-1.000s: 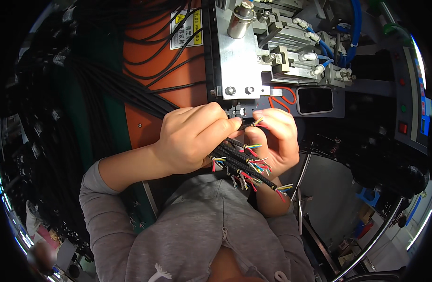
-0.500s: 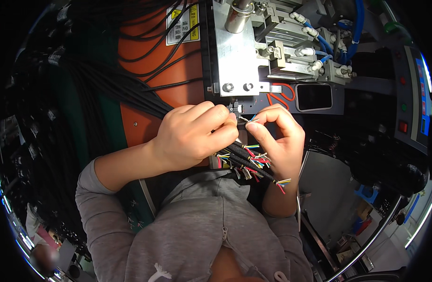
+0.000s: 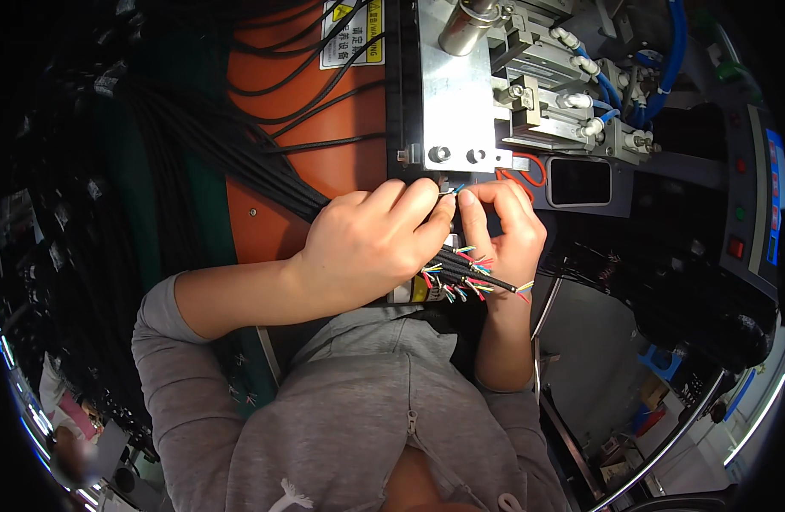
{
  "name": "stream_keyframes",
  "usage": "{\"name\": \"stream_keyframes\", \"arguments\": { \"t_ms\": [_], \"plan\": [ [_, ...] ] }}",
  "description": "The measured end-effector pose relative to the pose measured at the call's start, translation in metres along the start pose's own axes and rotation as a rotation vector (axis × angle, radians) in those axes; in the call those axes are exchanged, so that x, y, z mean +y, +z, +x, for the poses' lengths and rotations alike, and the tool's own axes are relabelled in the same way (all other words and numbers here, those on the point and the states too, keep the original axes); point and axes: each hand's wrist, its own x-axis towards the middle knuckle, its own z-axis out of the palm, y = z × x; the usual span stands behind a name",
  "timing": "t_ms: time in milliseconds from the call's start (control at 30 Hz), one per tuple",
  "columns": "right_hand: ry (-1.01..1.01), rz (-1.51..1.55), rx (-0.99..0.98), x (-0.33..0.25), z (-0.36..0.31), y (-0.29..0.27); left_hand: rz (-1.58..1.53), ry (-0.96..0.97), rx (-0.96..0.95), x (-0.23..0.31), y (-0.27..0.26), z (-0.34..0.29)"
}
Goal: The person repeatedly inserts individual wires into a crimping machine and operates the lever to secure the connections. They handle a bundle of black cables, separating individual wires to feed them into the machine one at a time.
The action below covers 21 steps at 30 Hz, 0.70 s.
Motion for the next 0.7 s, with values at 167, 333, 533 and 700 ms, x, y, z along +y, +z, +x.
{"name": "stream_keyframes", "arguments": {
  "t_ms": [167,333,533,700],
  "plan": [
    [-0.097,-0.013,0.063,0.004,-0.001,0.007,-0.008,-0.039,-0.053,0.003,-0.003,-0.001],
    [0.132,0.249,0.069,0.014,-0.008,0.016,-0.004,-0.021,-0.022,0.002,0.000,-0.001],
    [0.559,0.811,-0.041,0.021,-0.011,0.022,-0.031,-0.004,0.066,-0.006,0.004,0.003],
    [0.257,0.372,0.115,0.019,-0.013,0.028,-0.006,-0.051,-0.010,-0.003,-0.003,0.001]
  ]
}}
